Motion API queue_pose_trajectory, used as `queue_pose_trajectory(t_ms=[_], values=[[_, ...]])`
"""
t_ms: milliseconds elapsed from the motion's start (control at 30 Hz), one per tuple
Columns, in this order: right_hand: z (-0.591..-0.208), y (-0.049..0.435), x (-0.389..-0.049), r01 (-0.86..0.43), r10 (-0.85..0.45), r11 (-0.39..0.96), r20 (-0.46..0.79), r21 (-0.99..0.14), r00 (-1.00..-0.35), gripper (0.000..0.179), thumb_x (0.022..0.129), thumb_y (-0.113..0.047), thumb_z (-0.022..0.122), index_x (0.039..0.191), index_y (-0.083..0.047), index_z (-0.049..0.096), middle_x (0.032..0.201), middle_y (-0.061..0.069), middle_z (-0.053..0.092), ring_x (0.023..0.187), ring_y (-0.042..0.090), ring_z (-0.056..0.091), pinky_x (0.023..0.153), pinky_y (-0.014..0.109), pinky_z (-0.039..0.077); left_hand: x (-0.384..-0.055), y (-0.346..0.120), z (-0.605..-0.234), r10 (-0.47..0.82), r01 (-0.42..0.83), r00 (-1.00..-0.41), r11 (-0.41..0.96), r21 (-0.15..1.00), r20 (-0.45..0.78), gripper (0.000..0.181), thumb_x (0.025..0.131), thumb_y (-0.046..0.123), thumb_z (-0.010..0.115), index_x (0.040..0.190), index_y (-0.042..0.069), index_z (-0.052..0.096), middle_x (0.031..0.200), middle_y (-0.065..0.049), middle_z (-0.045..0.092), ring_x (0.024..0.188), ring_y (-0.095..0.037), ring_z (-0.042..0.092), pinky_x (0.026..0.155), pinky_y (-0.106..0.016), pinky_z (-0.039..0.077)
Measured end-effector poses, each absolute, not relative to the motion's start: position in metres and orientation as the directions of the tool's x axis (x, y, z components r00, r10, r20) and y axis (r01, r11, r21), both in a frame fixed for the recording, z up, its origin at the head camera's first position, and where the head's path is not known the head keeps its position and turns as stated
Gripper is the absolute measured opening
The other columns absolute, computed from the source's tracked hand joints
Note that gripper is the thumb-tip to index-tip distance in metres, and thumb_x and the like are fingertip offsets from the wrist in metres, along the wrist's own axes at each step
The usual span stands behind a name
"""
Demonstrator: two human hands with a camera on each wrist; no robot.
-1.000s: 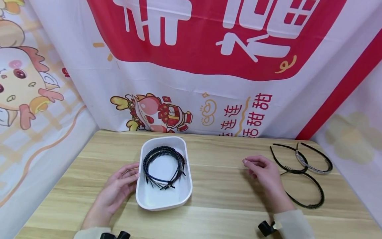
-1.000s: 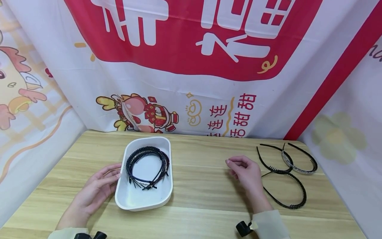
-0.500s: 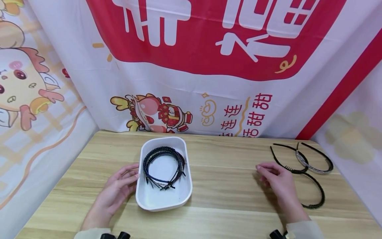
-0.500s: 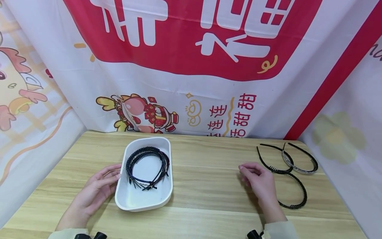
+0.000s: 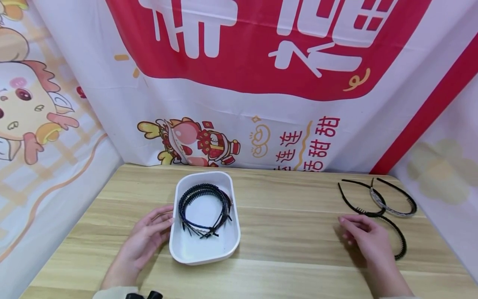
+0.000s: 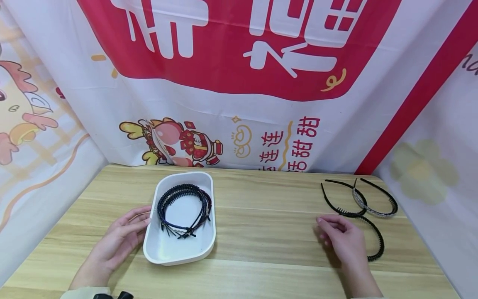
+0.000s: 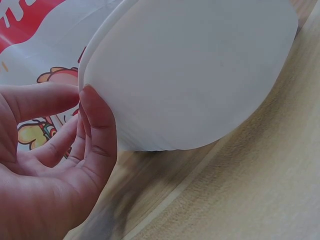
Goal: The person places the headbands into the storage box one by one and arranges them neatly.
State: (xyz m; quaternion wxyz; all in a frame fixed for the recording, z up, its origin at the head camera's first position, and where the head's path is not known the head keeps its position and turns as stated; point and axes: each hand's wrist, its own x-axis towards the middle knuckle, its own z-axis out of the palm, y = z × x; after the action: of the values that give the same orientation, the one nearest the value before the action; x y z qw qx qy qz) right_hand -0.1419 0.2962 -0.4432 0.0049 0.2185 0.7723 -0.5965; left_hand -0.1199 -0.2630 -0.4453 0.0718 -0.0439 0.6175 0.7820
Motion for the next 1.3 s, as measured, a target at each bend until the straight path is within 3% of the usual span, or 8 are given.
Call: queue_pose_trajectory(t_ms=[400,700,1000,1300], values=[[-0.449,0.32,-0.125,0.303,0.386,0.074,-0.252,-0.95,-0.887,0.007,0.092,-0.021,0.087,0.095,-0.025,0.083,0.08,-0.012,0.078,0.066,0.009,0.069,0.06,0.023,0.06,-0.12,-0.263,-0.446,0.044,-0.185,-0.983,-0.237,0.954,-0.18,0.036,0.105,-0.001,0.059,0.128,0.025,0.068,0.118,0.007,0.075,0.108,-0.01,0.071,0.096,-0.029,0.061],[-0.454,0.338,-0.11,0.25,0.448,0.005,-0.221,-0.968,-0.866,0.012,0.091,-0.025,0.089,0.1,-0.02,0.083,0.077,-0.007,0.077,0.066,0.009,0.068,0.059,0.022,0.056,-0.12,-0.262,-0.446,0.05,-0.179,-0.984,-0.241,0.954,-0.172,0.036,0.104,-0.001,0.058,0.128,0.024,0.068,0.118,0.007,0.075,0.108,-0.009,0.071,0.095,-0.028,0.061],[-0.454,0.364,-0.1,0.242,0.589,-0.088,-0.246,-0.966,-0.769,0.01,0.089,-0.02,0.09,0.096,-0.023,0.084,0.071,-0.01,0.077,0.057,0.009,0.067,0.052,0.023,0.054,-0.121,-0.263,-0.447,0.055,-0.168,-0.986,-0.236,0.957,-0.16,0.036,0.105,-0.001,0.058,0.129,0.024,0.067,0.119,0.007,0.075,0.108,-0.009,0.071,0.094,-0.029,0.061],[-0.455,0.385,-0.1,0.426,0.676,-0.129,-0.393,-0.896,-0.623,0.021,0.09,-0.025,0.089,0.075,-0.032,0.077,0.063,-0.013,0.072,0.055,0.01,0.067,0.051,0.025,0.058,-0.121,-0.263,-0.448,0.056,-0.164,-0.986,-0.232,0.959,-0.155,0.036,0.105,-0.001,0.057,0.129,0.024,0.067,0.12,0.006,0.075,0.109,-0.011,0.072,0.094,-0.029,0.061]])
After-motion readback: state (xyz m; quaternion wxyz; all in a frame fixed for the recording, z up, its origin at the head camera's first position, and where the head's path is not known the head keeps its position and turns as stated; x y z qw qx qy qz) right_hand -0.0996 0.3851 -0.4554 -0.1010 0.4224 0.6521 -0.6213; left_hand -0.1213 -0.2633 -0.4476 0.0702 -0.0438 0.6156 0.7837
